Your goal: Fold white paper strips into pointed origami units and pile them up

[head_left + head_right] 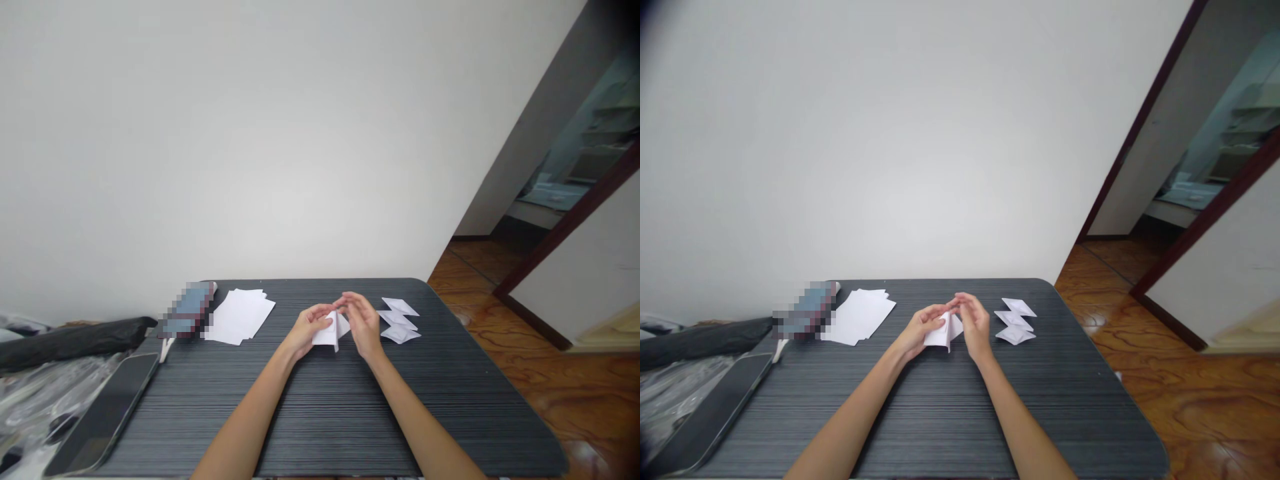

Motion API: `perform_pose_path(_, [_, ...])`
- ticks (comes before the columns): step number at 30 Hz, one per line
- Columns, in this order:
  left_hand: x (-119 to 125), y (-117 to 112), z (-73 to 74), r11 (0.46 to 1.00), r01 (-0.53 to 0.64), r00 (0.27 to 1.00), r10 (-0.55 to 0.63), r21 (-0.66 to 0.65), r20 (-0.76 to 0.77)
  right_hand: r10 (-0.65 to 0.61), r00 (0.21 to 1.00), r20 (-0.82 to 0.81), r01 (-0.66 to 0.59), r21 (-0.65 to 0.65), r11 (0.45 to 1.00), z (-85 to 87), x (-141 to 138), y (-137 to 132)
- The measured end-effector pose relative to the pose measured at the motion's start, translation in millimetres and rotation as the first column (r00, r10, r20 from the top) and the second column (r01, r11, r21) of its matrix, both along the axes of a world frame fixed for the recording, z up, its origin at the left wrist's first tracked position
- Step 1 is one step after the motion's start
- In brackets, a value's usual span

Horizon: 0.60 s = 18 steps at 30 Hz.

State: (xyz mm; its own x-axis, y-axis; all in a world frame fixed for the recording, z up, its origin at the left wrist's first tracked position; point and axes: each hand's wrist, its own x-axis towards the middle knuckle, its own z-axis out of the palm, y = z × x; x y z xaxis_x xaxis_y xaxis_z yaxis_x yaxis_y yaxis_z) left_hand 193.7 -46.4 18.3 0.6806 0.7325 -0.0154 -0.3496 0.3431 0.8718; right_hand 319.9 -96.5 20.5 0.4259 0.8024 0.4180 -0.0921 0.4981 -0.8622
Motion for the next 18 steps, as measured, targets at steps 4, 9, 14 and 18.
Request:
perform_pose_path(4, [-2,2,1.2,1.0,-0.014,1.0,0.014,-0.005,0.003,-0.057,0.994,-0.096,0.042,-0.153,0.987,-5.9,21,5])
perform_pose_path(9, [-4,10,-7.8,0.981,-0.036,0.992,0.057,0.19,-0.11,0.427,0.903,-0.055,-0.404,-0.448,0.798,-16.5,24,5])
perform_pose_path(14, [-6,13,-19.7,0.655,0.113,0.851,0.324,0.747,-0.414,0.24,0.872,0.427,-0.062,-0.39,0.919,-24.7,18,7])
perform_pose_path(18, [-10,5,-14.8,0.267,0.369,0.75,0.481,0.89,-0.455,0.106,0.706,0.701,0.09,-0.236,0.968,-32.8,17,8])
